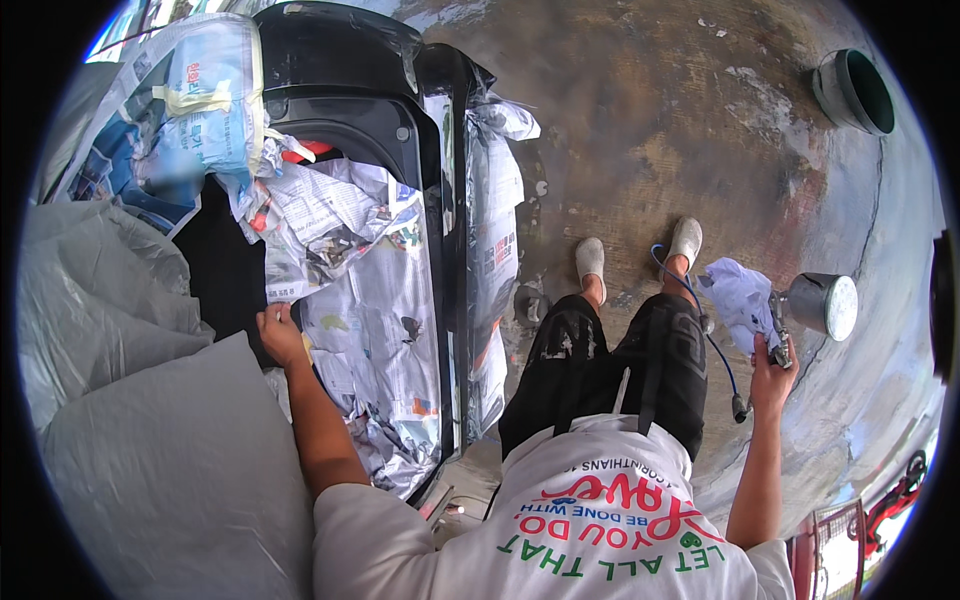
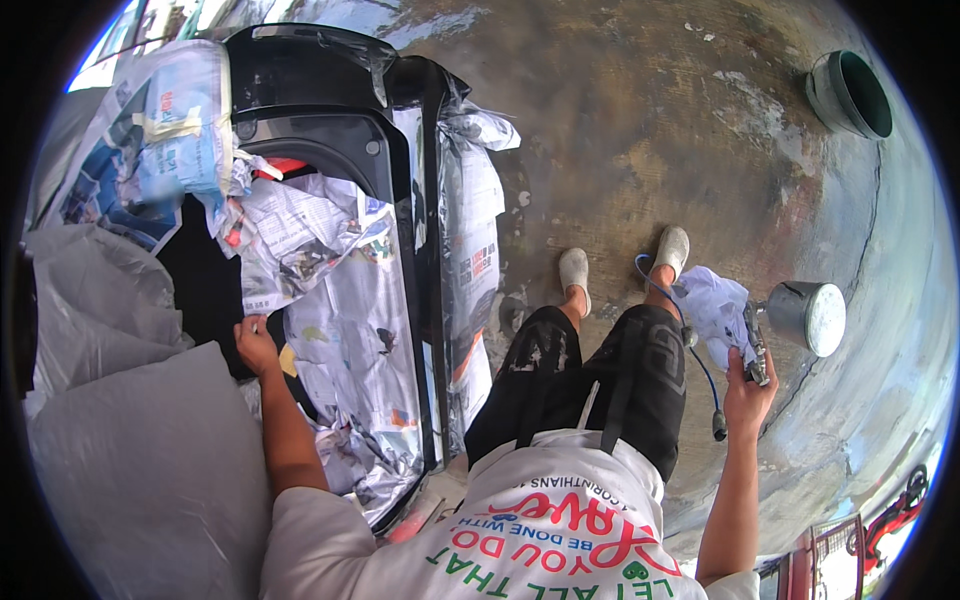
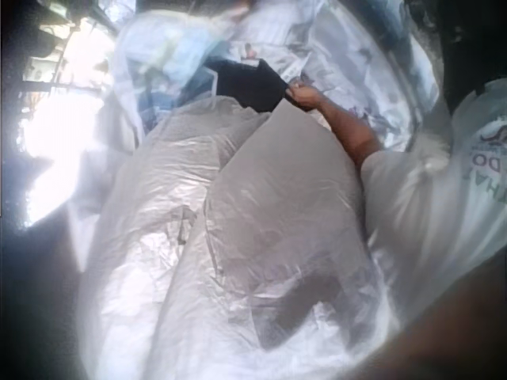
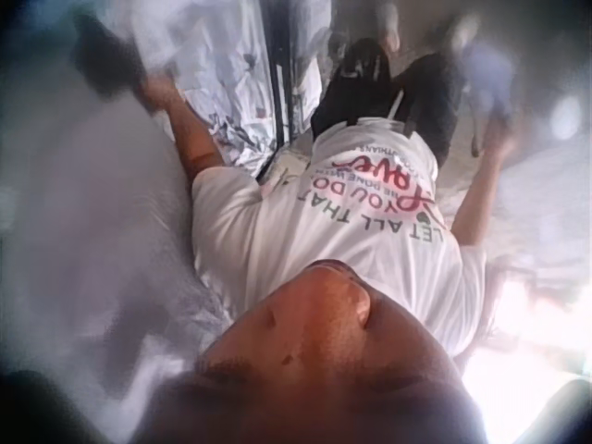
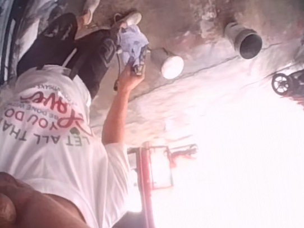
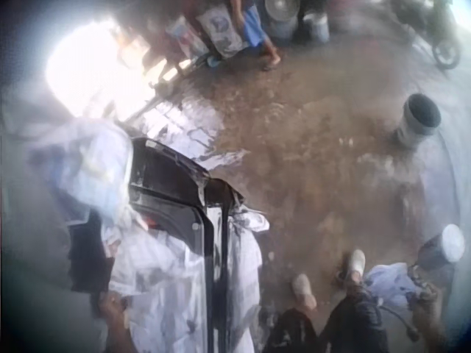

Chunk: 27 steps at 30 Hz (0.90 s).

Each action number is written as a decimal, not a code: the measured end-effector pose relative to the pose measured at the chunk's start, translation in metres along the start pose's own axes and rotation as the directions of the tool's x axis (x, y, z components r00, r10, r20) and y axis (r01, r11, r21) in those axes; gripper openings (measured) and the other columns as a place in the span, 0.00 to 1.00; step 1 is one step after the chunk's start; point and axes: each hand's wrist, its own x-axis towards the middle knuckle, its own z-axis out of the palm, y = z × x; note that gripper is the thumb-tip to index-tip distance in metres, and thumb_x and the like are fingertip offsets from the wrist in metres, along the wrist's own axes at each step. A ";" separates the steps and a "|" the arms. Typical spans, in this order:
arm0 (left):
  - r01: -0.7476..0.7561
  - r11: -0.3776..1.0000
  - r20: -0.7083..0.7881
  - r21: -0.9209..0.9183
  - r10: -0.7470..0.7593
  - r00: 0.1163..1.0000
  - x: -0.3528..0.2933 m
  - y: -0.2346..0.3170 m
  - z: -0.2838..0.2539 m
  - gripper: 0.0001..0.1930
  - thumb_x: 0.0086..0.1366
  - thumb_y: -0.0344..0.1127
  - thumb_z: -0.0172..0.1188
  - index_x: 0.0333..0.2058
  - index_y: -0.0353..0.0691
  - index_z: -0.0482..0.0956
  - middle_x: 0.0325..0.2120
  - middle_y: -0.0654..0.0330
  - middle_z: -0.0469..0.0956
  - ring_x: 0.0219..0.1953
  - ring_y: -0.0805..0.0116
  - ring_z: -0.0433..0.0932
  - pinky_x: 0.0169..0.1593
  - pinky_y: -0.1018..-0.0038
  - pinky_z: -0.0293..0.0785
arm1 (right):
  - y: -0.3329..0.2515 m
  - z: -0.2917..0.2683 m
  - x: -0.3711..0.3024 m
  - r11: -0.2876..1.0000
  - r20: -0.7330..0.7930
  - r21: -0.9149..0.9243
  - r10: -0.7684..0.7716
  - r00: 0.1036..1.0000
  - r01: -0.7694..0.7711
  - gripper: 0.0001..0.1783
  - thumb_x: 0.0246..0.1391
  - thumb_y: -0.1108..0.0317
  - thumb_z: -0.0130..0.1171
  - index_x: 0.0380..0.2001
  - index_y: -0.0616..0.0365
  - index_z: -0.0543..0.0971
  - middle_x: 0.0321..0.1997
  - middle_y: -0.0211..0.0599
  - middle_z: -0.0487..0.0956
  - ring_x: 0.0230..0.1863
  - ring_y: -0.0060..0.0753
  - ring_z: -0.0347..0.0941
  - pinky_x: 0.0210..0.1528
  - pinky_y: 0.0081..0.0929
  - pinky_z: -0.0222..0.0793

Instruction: The person prepares a spray gun by pouring thinner into it, then spray-paints the front bumper and hood of a car masked with newspaper and plastic. The person moves around the vehicle to cover different areas and briefly adjusts the masking material before resuming painting.

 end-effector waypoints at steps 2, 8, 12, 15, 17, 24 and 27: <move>-0.002 0.999 0.000 0.048 0.002 1.000 0.018 -0.009 0.023 0.08 0.63 0.39 0.69 0.36 0.43 0.85 0.36 0.58 0.79 0.38 0.49 0.81 0.40 0.57 0.77 | 0.012 0.010 -0.017 1.000 -0.114 0.018 0.003 0.994 -0.001 0.20 0.63 0.65 0.68 0.55 0.63 0.80 0.32 0.25 0.80 0.27 0.16 0.69 0.31 0.20 0.66; 0.583 0.811 0.415 -0.049 -0.515 0.750 0.056 -0.067 0.156 0.16 0.62 0.40 0.70 0.49 0.54 0.85 0.55 0.59 0.80 0.53 0.58 0.79 0.51 0.58 0.73 | 0.065 0.038 -0.066 0.998 -0.237 -0.054 -0.043 0.971 0.031 0.21 0.64 0.70 0.66 0.57 0.65 0.77 0.34 0.31 0.82 0.30 0.20 0.72 0.34 0.22 0.69; 0.831 0.293 0.722 -0.473 -0.412 0.556 0.054 -0.122 0.206 0.28 0.67 0.45 0.64 0.65 0.59 0.71 0.70 0.61 0.65 0.75 0.63 0.54 0.68 0.51 0.50 | 0.082 0.055 -0.090 0.999 -0.218 -0.030 0.021 0.976 -0.028 0.20 0.64 0.71 0.65 0.56 0.66 0.77 0.36 0.35 0.82 0.31 0.21 0.74 0.35 0.23 0.70; 0.899 -0.021 0.693 -0.437 -0.645 0.322 0.033 -0.117 0.211 0.26 0.68 0.49 0.61 0.63 0.51 0.74 0.68 0.59 0.68 0.71 0.59 0.63 0.67 0.53 0.57 | 0.091 0.070 -0.107 0.997 -0.213 0.030 0.078 0.974 -0.074 0.21 0.62 0.72 0.66 0.57 0.67 0.76 0.37 0.35 0.82 0.31 0.22 0.74 0.34 0.23 0.71; 0.824 -0.032 0.420 -0.566 -0.871 0.254 0.023 -0.100 0.192 0.20 0.69 0.43 0.62 0.56 0.44 0.77 0.60 0.56 0.74 0.61 0.58 0.71 0.60 0.60 0.65 | 0.089 0.071 -0.108 0.994 -0.192 0.070 0.092 0.977 -0.080 0.21 0.62 0.73 0.66 0.57 0.67 0.76 0.39 0.36 0.82 0.31 0.21 0.74 0.34 0.22 0.71; -0.644 0.702 -0.588 -0.303 0.394 0.706 -0.041 0.171 0.044 0.06 0.68 0.29 0.65 0.40 0.34 0.82 0.38 0.53 0.82 0.42 0.56 0.79 0.48 0.64 0.73 | 0.104 0.083 -0.119 0.987 -0.127 0.123 0.115 0.985 -0.100 0.24 0.62 0.75 0.65 0.60 0.66 0.74 0.39 0.34 0.81 0.32 0.20 0.73 0.34 0.21 0.70; -0.726 0.562 -0.193 -0.396 0.722 0.664 -0.006 0.260 0.075 0.13 0.63 0.34 0.65 0.47 0.42 0.84 0.51 0.63 0.81 0.54 0.60 0.76 0.59 0.61 0.68 | 0.114 0.078 -0.122 0.990 -0.057 0.123 0.073 0.996 -0.066 0.26 0.62 0.76 0.64 0.63 0.66 0.74 0.45 0.38 0.82 0.36 0.21 0.75 0.39 0.22 0.72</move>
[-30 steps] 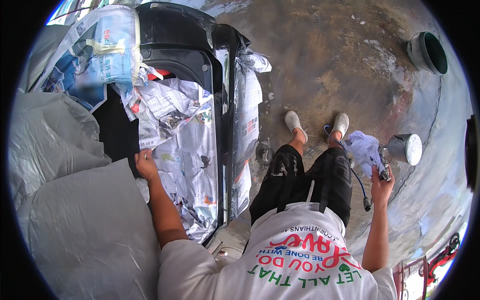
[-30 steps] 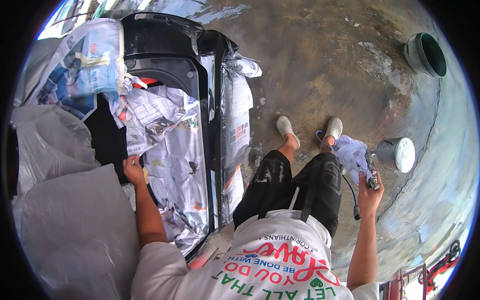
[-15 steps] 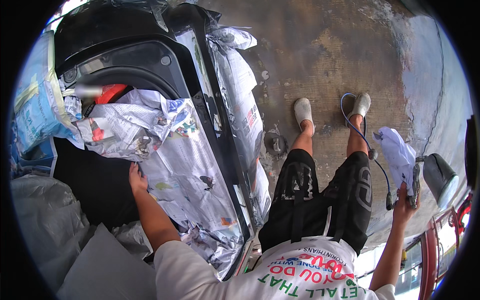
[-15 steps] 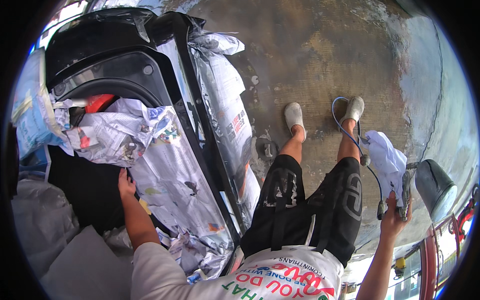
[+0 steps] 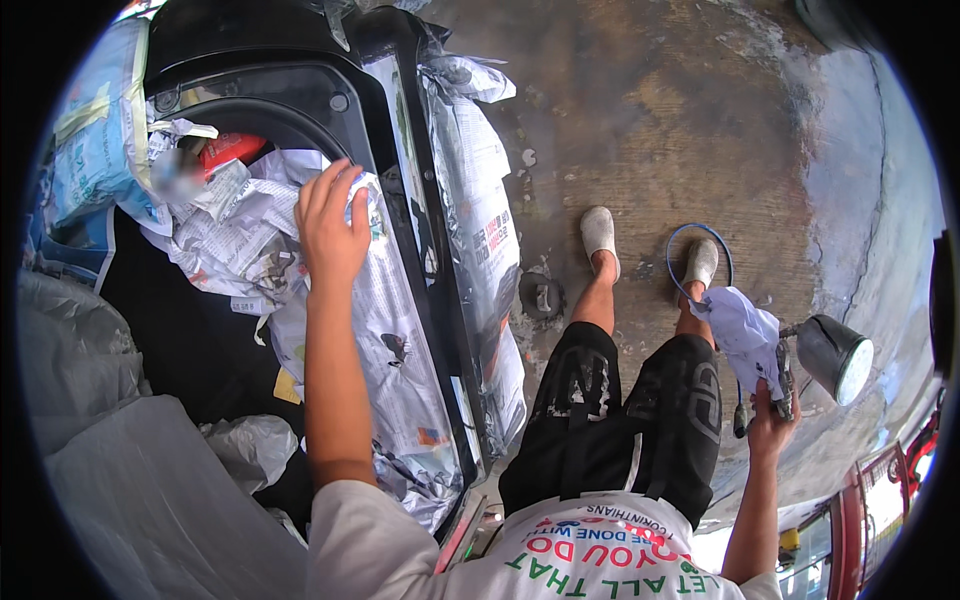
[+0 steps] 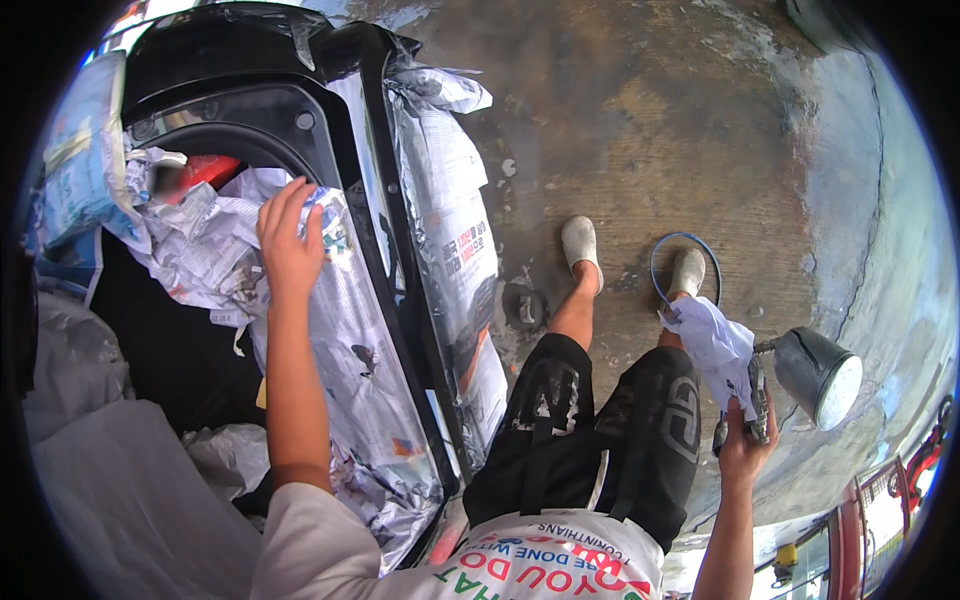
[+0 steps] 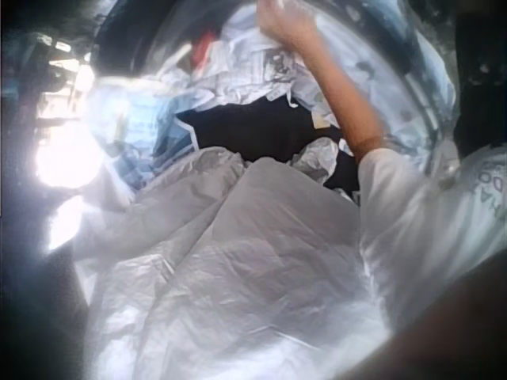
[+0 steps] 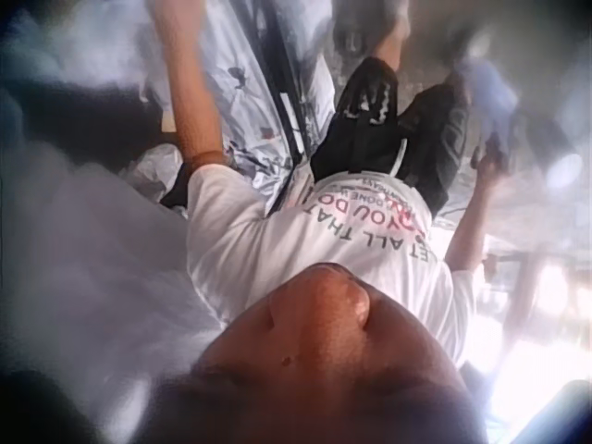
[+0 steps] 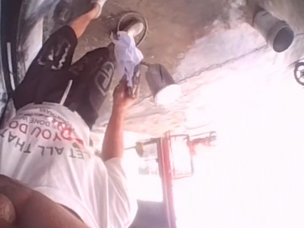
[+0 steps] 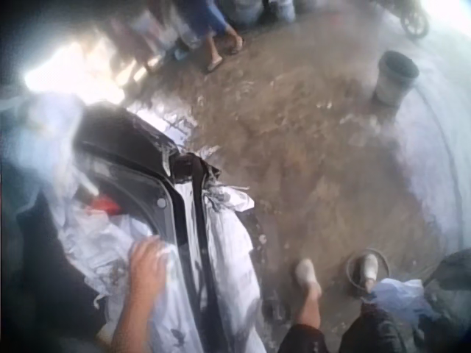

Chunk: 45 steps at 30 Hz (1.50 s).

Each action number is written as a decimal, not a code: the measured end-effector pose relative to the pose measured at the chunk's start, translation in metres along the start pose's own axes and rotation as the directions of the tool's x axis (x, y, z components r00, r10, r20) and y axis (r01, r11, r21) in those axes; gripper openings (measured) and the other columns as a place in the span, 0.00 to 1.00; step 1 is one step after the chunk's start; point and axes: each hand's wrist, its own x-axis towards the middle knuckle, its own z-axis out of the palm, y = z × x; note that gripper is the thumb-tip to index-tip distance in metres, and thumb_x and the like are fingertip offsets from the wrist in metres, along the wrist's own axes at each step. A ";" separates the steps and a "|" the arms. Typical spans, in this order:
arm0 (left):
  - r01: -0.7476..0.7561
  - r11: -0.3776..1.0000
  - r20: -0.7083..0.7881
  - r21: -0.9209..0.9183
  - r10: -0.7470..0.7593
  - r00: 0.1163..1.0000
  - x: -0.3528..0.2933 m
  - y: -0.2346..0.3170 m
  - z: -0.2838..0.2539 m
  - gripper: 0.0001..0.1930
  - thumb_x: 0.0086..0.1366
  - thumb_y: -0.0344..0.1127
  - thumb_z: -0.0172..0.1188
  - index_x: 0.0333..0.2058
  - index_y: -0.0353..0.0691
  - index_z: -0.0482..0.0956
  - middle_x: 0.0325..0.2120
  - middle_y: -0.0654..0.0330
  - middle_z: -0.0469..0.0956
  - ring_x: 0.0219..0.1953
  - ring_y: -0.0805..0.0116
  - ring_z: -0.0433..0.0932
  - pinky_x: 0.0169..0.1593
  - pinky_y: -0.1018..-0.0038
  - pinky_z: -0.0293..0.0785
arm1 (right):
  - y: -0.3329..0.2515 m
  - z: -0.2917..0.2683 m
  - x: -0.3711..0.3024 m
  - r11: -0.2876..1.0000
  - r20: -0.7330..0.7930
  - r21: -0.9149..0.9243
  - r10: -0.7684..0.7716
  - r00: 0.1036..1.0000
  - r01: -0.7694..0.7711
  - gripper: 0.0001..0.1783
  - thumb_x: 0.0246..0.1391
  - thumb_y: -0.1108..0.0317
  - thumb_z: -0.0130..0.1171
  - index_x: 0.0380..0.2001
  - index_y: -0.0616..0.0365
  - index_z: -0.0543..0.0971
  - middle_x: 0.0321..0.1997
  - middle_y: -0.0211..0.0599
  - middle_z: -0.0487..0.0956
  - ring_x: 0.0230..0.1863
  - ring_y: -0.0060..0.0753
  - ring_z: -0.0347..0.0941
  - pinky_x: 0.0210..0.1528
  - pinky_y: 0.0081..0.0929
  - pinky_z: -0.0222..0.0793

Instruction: The person prepares a spray gun by pouring thinner into it, then spray-paints the front bumper and hood of a car masked with newspaper and plastic. The person moves around the vehicle to cover different areas and briefly adjusts the masking material before resuming painting.

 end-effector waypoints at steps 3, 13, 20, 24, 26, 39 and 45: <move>-0.105 0.945 0.328 0.309 -0.003 0.945 0.024 -0.032 0.042 0.17 0.61 0.34 0.67 0.50 0.44 0.84 0.48 0.61 0.82 0.54 0.59 0.75 0.57 0.60 0.67 | 0.009 -0.014 0.005 0.994 0.030 -0.047 -0.100 0.995 0.101 0.27 0.61 0.77 0.63 0.63 0.67 0.73 0.46 0.39 0.82 0.37 0.22 0.75 0.40 0.22 0.73; 0.015 0.996 0.477 0.092 -0.057 0.877 -0.078 -0.028 -0.020 0.07 0.61 0.30 0.63 0.36 0.48 0.88 0.35 0.65 0.81 0.46 0.63 0.76 0.55 0.61 0.61 | 0.027 -0.044 0.021 1.000 0.085 -0.026 0.018 0.996 -0.016 0.27 0.62 0.75 0.64 0.63 0.68 0.73 0.39 0.33 0.82 0.31 0.19 0.73 0.35 0.20 0.71; 0.167 0.953 0.436 0.252 -0.266 0.860 -0.230 -0.056 -0.117 0.04 0.63 0.31 0.64 0.35 0.46 0.86 0.35 0.66 0.80 0.46 0.63 0.75 0.57 0.59 0.57 | 0.022 -0.050 0.033 0.993 0.153 -0.052 -0.095 0.984 0.104 0.27 0.62 0.76 0.63 0.64 0.68 0.73 0.39 0.32 0.81 0.32 0.20 0.72 0.36 0.20 0.71; 0.228 0.865 0.479 0.448 -0.447 0.755 -0.292 -0.113 -0.148 0.07 0.61 0.30 0.64 0.38 0.44 0.87 0.37 0.65 0.82 0.48 0.62 0.76 0.59 0.59 0.57 | 0.043 -0.057 0.040 0.941 0.166 -0.200 -0.244 0.956 0.275 0.27 0.62 0.76 0.62 0.64 0.67 0.73 0.39 0.33 0.81 0.32 0.20 0.72 0.37 0.21 0.71; 0.312 0.865 0.451 0.394 -0.478 0.754 -0.295 -0.129 -0.132 0.09 0.60 0.28 0.64 0.39 0.43 0.88 0.38 0.62 0.83 0.47 0.60 0.78 0.58 0.60 0.63 | 0.039 -0.049 0.029 0.970 0.114 -0.164 -0.159 0.981 0.177 0.25 0.63 0.74 0.63 0.62 0.66 0.75 0.36 0.32 0.82 0.31 0.20 0.73 0.36 0.22 0.70; 0.189 0.866 0.213 0.463 -0.316 0.924 -0.190 0.048 -0.015 0.19 0.59 0.34 0.65 0.51 0.49 0.84 0.66 0.60 0.70 0.74 0.54 0.57 0.66 0.21 0.28 | 0.081 0.001 -0.093 0.999 0.100 0.031 0.005 0.995 -0.008 0.28 0.60 0.79 0.63 0.63 0.68 0.74 0.44 0.35 0.83 0.37 0.20 0.75 0.41 0.21 0.72; 0.271 0.743 0.175 0.612 -0.462 0.869 -0.219 -0.001 -0.038 0.18 0.57 0.29 0.63 0.46 0.50 0.89 0.70 0.63 0.67 0.78 0.52 0.50 0.66 0.19 0.24 | 0.115 -0.038 -0.113 0.995 0.129 -0.072 -0.062 0.990 0.072 0.28 0.58 0.78 0.64 0.63 0.69 0.73 0.44 0.38 0.83 0.39 0.23 0.76 0.44 0.24 0.74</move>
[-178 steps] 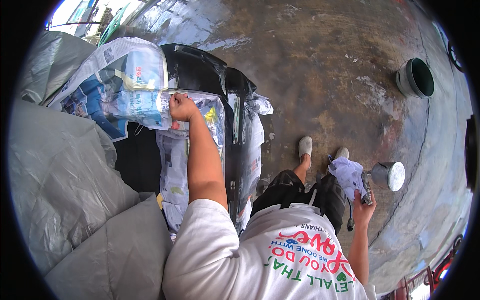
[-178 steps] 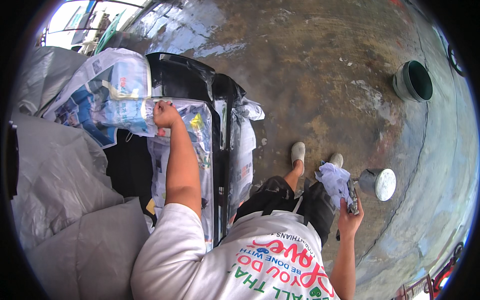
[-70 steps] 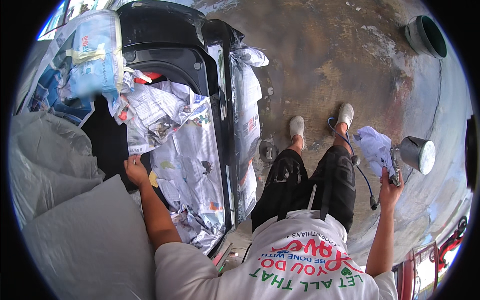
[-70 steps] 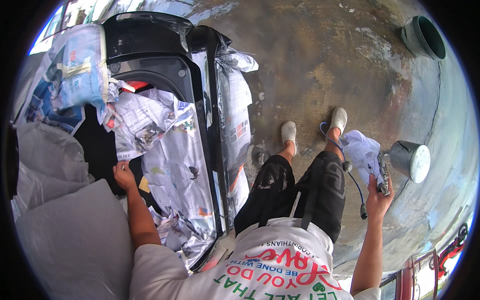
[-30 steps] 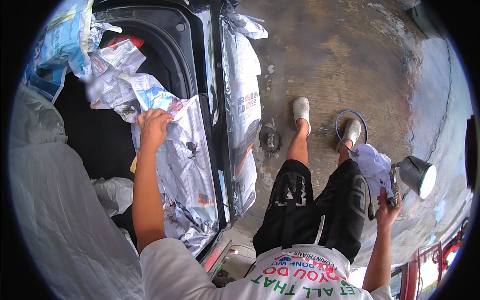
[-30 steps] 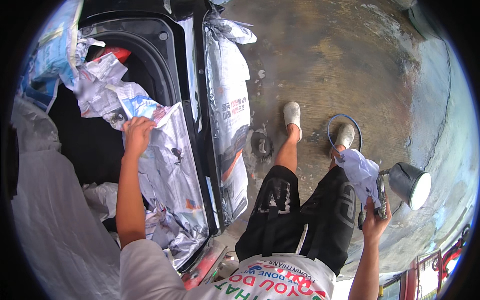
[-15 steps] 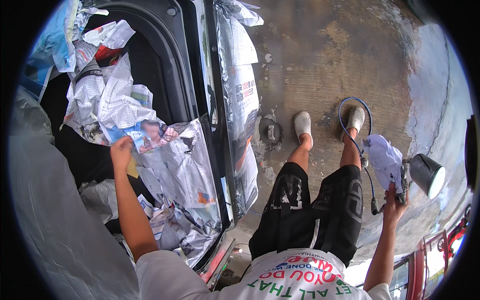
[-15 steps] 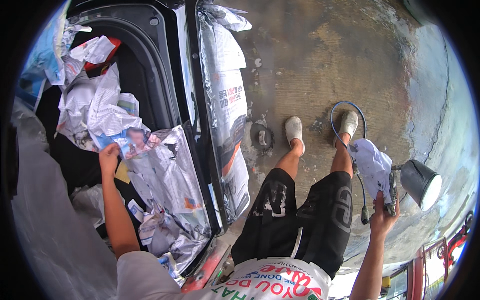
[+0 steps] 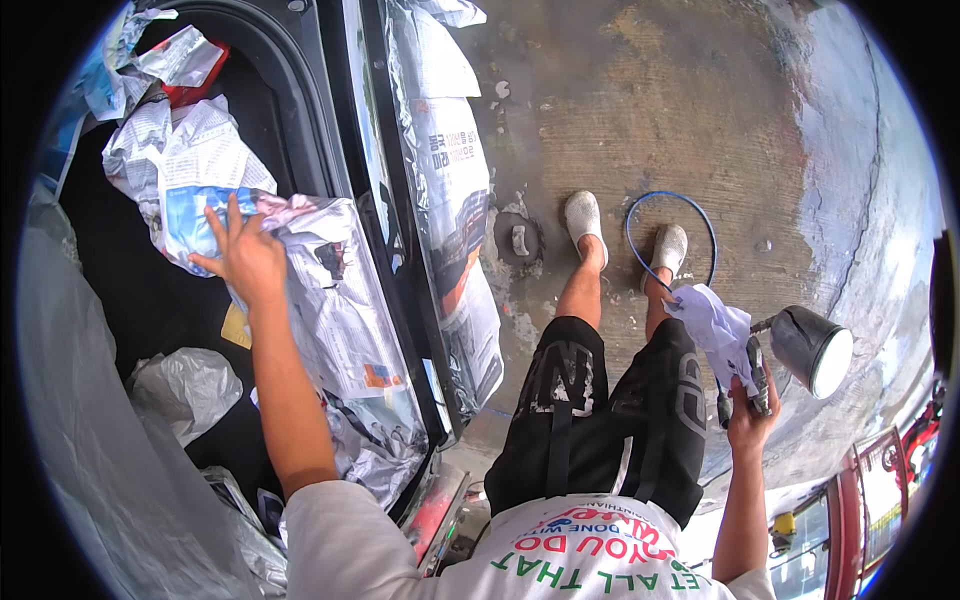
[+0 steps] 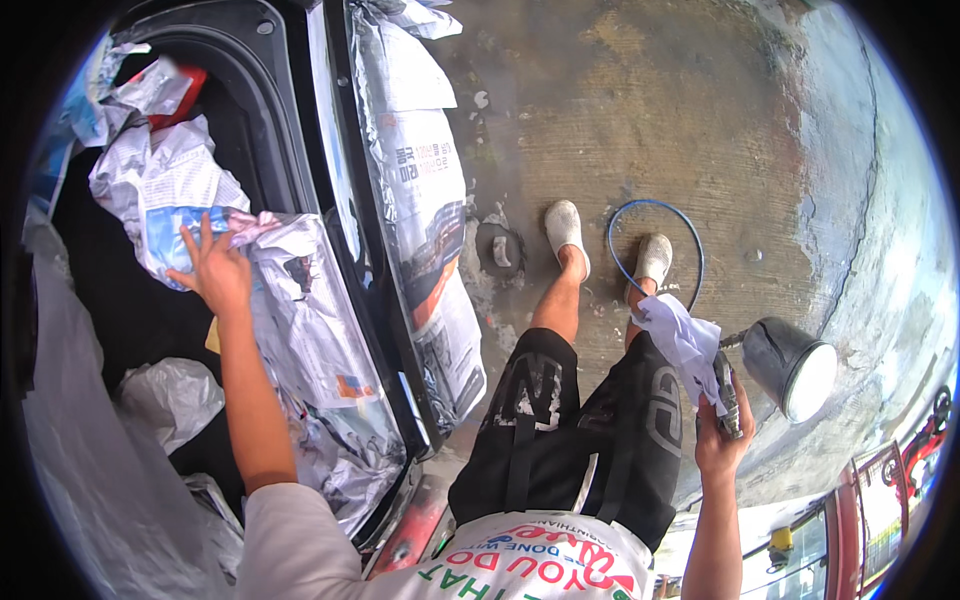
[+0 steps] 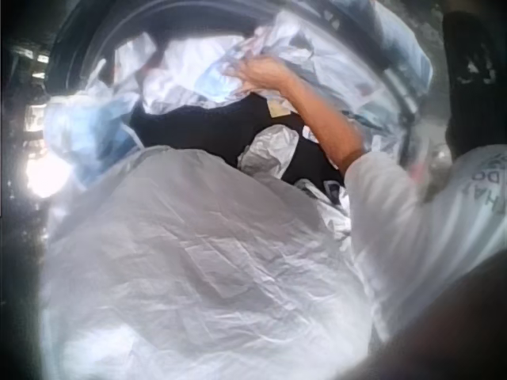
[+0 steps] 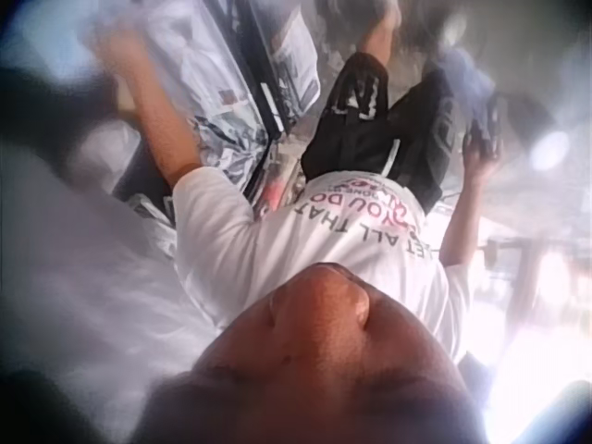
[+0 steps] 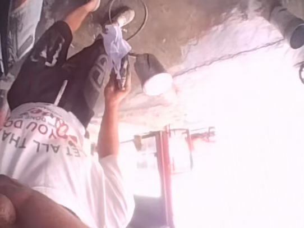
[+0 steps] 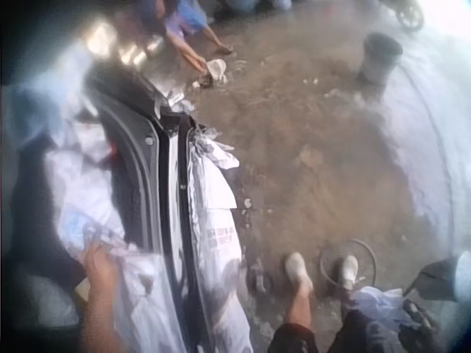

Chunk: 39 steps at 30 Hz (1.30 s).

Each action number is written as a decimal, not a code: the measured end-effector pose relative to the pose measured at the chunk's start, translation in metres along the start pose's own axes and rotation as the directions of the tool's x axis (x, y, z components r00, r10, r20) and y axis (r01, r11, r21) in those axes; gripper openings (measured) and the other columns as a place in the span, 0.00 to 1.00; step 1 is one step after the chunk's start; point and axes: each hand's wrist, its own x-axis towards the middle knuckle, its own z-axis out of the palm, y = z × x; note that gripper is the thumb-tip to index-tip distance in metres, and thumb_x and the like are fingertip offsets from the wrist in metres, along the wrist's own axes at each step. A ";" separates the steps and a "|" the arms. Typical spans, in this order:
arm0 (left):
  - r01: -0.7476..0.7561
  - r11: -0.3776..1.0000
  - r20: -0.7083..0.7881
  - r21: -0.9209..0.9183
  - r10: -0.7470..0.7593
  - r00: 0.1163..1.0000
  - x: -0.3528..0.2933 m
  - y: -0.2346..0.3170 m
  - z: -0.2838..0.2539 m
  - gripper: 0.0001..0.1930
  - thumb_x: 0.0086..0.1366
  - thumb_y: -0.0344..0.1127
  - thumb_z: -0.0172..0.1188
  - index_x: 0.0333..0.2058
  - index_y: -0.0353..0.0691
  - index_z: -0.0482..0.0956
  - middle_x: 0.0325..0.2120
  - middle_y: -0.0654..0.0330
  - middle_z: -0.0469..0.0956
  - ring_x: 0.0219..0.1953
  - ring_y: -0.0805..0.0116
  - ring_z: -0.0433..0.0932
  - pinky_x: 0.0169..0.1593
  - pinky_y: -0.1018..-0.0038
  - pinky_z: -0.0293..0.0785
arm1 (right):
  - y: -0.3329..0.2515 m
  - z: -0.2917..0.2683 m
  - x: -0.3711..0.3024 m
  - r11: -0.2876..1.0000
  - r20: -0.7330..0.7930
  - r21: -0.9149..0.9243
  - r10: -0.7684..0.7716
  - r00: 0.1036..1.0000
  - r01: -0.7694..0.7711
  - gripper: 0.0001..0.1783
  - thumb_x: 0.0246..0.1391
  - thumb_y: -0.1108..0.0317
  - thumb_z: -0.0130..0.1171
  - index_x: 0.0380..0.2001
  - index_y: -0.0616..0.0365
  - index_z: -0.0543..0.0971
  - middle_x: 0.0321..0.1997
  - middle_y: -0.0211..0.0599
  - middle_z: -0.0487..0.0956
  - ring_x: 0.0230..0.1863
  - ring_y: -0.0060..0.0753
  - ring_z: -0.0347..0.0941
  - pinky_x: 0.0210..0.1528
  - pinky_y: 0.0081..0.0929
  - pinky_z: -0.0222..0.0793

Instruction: The person prepares a spray gun by pouring thinner into it, then spray-paints the front bumper and hood of a car masked with newspaper and plastic. The person moves around the vehicle to cover different areas and briefly adjusts the masking material before resuming painting.

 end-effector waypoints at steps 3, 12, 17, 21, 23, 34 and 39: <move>-0.060 0.998 0.086 0.025 0.058 0.995 -0.028 -0.083 0.041 0.18 0.57 0.29 0.63 0.46 0.52 0.89 0.69 0.69 0.69 0.77 0.53 0.53 0.66 0.19 0.30 | 0.031 -0.021 -0.004 1.000 -0.001 0.028 0.008 1.000 -0.008 0.27 0.59 0.78 0.63 0.63 0.68 0.74 0.42 0.35 0.83 0.36 0.20 0.74 0.40 0.22 0.73; 0.444 0.529 0.455 -0.723 -0.119 0.883 0.006 -0.069 0.017 0.40 0.55 0.27 0.63 0.69 0.32 0.65 0.55 0.48 0.80 0.59 0.57 0.77 0.61 0.63 0.71 | 0.073 -0.059 -0.026 0.998 -0.155 -0.004 0.057 0.986 -0.058 0.26 0.62 0.74 0.65 0.63 0.65 0.74 0.38 0.32 0.82 0.30 0.19 0.72 0.35 0.20 0.70; -0.379 0.868 -0.391 -0.321 0.243 0.888 -0.009 0.051 -0.016 0.21 0.61 0.43 0.68 0.51 0.42 0.81 0.41 0.56 0.82 0.50 0.54 0.78 0.56 0.56 0.71 | 0.085 -0.028 -0.049 0.990 -0.185 0.099 0.118 0.976 -0.101 0.25 0.62 0.72 0.67 0.61 0.65 0.76 0.37 0.32 0.82 0.31 0.19 0.74 0.33 0.21 0.71; -0.411 0.911 -0.127 -0.020 0.405 0.905 -0.024 0.070 0.025 0.23 0.63 0.52 0.66 0.53 0.48 0.81 0.43 0.60 0.83 0.49 0.60 0.77 0.57 0.54 0.63 | 0.088 -0.002 -0.085 0.984 -0.144 0.142 0.130 0.981 -0.109 0.26 0.62 0.73 0.66 0.63 0.64 0.75 0.39 0.32 0.82 0.32 0.19 0.74 0.34 0.21 0.72; -0.368 0.929 0.047 -0.050 0.370 0.928 -0.022 0.054 0.031 0.13 0.66 0.48 0.63 0.44 0.50 0.85 0.39 0.62 0.84 0.46 0.61 0.77 0.52 0.56 0.62 | 0.075 0.011 -0.103 0.989 -0.161 0.130 0.087 0.983 -0.067 0.26 0.62 0.76 0.64 0.63 0.64 0.74 0.40 0.32 0.82 0.32 0.19 0.74 0.35 0.21 0.72; -0.359 0.920 0.143 -0.157 0.381 0.914 -0.057 0.048 0.058 0.11 0.66 0.45 0.63 0.36 0.44 0.84 0.32 0.51 0.85 0.41 0.51 0.83 0.50 0.55 0.63 | 0.093 0.021 -0.141 0.989 -0.110 0.121 0.101 0.989 -0.087 0.27 0.61 0.74 0.65 0.63 0.67 0.74 0.38 0.32 0.82 0.32 0.18 0.73 0.37 0.21 0.72; -0.555 0.797 0.191 -0.237 0.598 0.778 -0.121 0.024 0.028 0.05 0.63 0.34 0.63 0.34 0.45 0.86 0.29 0.52 0.85 0.38 0.56 0.81 0.51 0.58 0.62 | 0.098 0.004 -0.131 0.996 -0.095 0.085 0.036 0.995 -0.028 0.27 0.62 0.73 0.64 0.63 0.66 0.74 0.36 0.29 0.81 0.31 0.17 0.71 0.36 0.18 0.70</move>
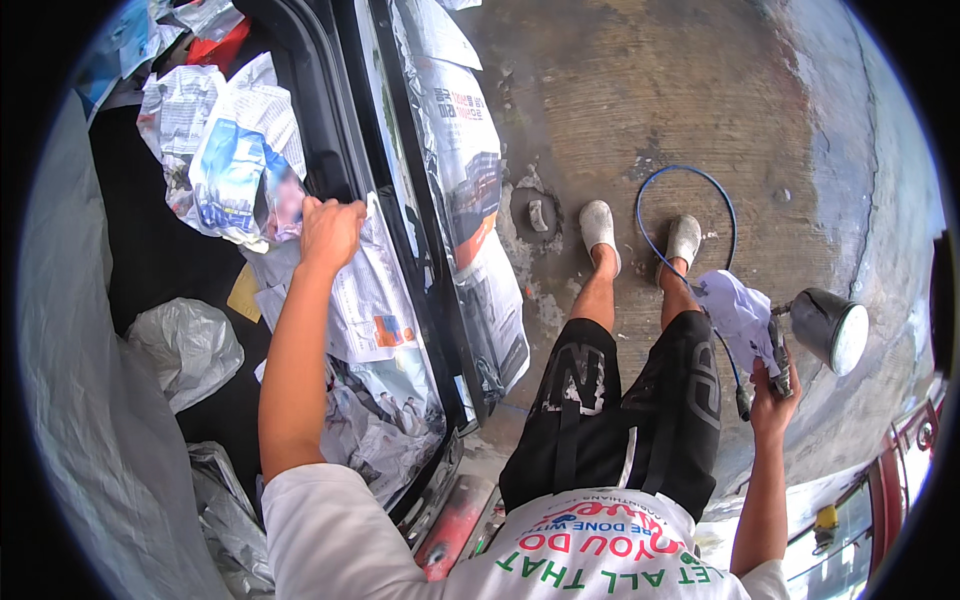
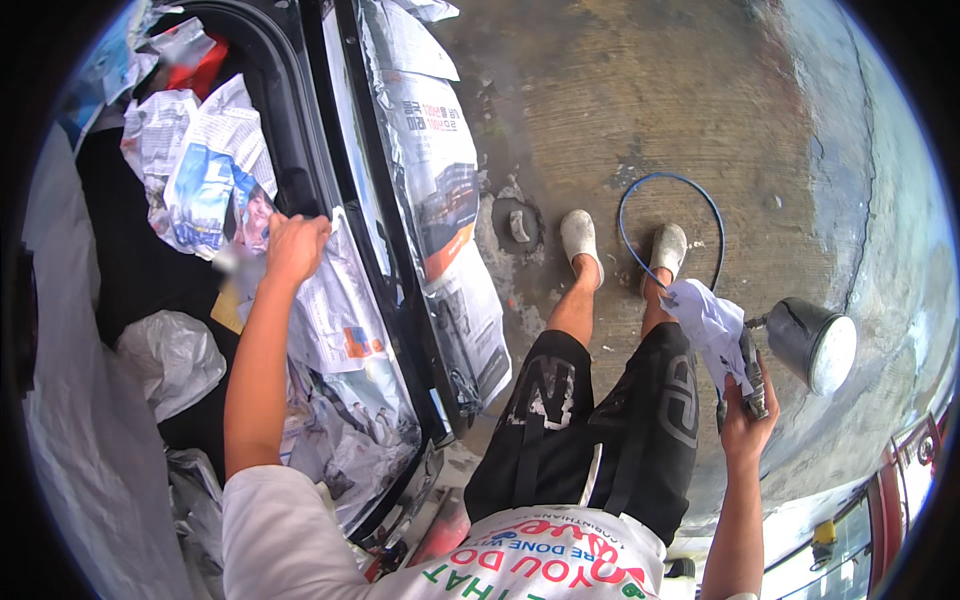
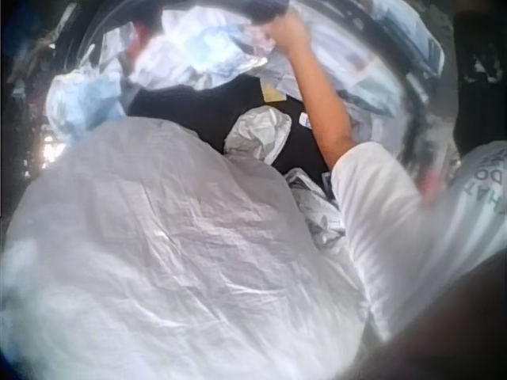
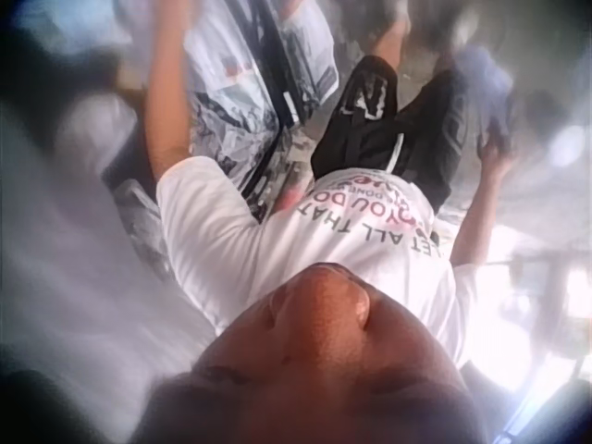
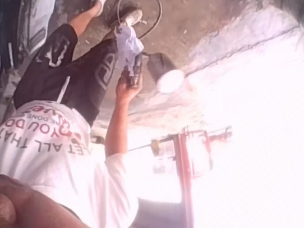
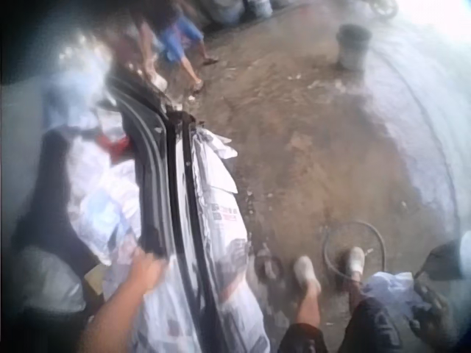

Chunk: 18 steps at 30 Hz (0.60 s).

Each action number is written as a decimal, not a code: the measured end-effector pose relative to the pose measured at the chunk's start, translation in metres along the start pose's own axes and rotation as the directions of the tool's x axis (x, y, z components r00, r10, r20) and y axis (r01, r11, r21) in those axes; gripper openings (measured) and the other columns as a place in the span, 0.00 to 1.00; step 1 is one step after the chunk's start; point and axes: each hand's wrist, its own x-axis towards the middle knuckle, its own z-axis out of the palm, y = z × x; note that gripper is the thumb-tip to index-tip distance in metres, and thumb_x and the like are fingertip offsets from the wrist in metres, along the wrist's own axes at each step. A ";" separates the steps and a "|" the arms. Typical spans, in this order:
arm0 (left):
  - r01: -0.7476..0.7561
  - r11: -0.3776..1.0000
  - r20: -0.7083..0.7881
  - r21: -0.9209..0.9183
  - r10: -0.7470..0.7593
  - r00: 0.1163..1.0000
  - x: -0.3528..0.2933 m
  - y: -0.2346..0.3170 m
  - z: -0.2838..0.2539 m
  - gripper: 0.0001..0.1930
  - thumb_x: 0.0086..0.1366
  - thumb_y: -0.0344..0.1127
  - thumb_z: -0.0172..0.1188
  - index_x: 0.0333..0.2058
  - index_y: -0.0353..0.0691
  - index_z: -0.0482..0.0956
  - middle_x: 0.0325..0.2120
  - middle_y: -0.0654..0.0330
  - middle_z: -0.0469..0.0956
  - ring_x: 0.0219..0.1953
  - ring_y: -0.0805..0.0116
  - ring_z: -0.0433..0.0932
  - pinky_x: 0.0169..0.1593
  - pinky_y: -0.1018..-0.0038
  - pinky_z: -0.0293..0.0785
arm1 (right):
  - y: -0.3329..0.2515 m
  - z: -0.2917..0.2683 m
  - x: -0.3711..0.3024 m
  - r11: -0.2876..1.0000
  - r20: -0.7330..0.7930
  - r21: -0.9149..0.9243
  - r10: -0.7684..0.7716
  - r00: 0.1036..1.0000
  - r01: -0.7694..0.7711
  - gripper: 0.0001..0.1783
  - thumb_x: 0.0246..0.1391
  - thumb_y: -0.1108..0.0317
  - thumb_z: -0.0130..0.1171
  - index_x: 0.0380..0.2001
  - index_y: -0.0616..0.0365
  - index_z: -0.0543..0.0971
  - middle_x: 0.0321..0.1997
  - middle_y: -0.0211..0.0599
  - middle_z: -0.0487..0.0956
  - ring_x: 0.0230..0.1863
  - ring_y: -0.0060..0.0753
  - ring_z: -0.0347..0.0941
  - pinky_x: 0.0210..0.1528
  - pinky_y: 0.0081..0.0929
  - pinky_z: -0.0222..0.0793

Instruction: The person prepares a spray gun by pouring thinner into it, then spray-paints the front bumper and hood of a car masked with newspaper and plastic. The person moves around the vehicle to cover different areas and briefly adjusts the masking material before resuming painting.

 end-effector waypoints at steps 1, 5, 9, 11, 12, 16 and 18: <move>-0.022 0.999 0.036 -0.048 0.024 0.999 -0.026 -0.004 0.001 0.05 0.63 0.35 0.63 0.34 0.47 0.87 0.29 0.53 0.85 0.39 0.57 0.81 0.52 0.59 0.62 | 0.000 -0.001 0.003 1.000 0.004 0.013 0.006 1.000 -0.006 0.26 0.62 0.74 0.64 0.63 0.66 0.74 0.36 0.29 0.81 0.31 0.17 0.71 0.36 0.18 0.70; 0.082 0.991 0.268 -0.109 -0.050 0.962 -0.129 -0.029 -0.014 0.06 0.63 0.39 0.65 0.34 0.51 0.90 0.30 0.56 0.85 0.40 0.60 0.79 0.55 0.60 0.59 | 0.009 -0.014 0.014 0.997 0.040 0.045 0.055 0.998 -0.057 0.25 0.63 0.74 0.64 0.63 0.65 0.75 0.36 0.28 0.81 0.31 0.17 0.72 0.35 0.19 0.69; 0.239 0.970 0.422 -0.040 -0.200 0.884 -0.216 -0.075 -0.020 0.06 0.63 0.40 0.65 0.34 0.51 0.90 0.32 0.56 0.86 0.41 0.58 0.78 0.56 0.60 0.57 | 0.016 -0.027 0.021 1.000 0.081 -0.001 0.011 0.997 -0.011 0.26 0.63 0.73 0.64 0.64 0.64 0.75 0.36 0.29 0.81 0.30 0.17 0.71 0.35 0.19 0.69; 0.306 0.952 0.398 0.022 -0.290 0.871 -0.236 -0.099 -0.009 0.06 0.63 0.41 0.65 0.34 0.51 0.90 0.33 0.56 0.86 0.42 0.58 0.78 0.55 0.60 0.57 | 0.018 -0.032 0.016 0.999 0.075 -0.047 -0.014 0.997 0.017 0.27 0.63 0.73 0.64 0.64 0.64 0.74 0.36 0.29 0.81 0.30 0.17 0.71 0.35 0.19 0.69; 0.301 0.953 0.368 -0.019 -0.274 0.889 -0.236 -0.111 0.002 0.06 0.61 0.38 0.67 0.35 0.50 0.90 0.33 0.55 0.86 0.42 0.55 0.80 0.56 0.59 0.59 | 0.016 -0.032 0.018 0.998 0.070 -0.060 -0.022 0.997 0.026 0.27 0.63 0.73 0.64 0.64 0.64 0.74 0.36 0.29 0.81 0.30 0.17 0.71 0.35 0.19 0.69; 0.501 0.780 0.218 -0.375 -0.451 0.866 -0.244 -0.159 0.084 0.11 0.57 0.30 0.69 0.40 0.43 0.88 0.36 0.51 0.86 0.40 0.55 0.84 0.48 0.61 0.75 | 0.026 -0.026 0.018 0.997 0.053 -0.046 -0.062 0.997 0.065 0.26 0.63 0.72 0.65 0.63 0.63 0.75 0.34 0.27 0.80 0.29 0.16 0.70 0.31 0.19 0.66; 0.643 0.331 0.321 -0.690 -0.656 0.682 -0.247 -0.182 0.105 0.12 0.58 0.33 0.68 0.39 0.33 0.87 0.38 0.46 0.86 0.39 0.58 0.85 0.43 0.64 0.77 | 0.033 -0.013 0.013 0.998 0.055 -0.008 -0.064 0.996 0.064 0.25 0.62 0.71 0.66 0.62 0.62 0.76 0.33 0.26 0.80 0.27 0.15 0.69 0.29 0.19 0.63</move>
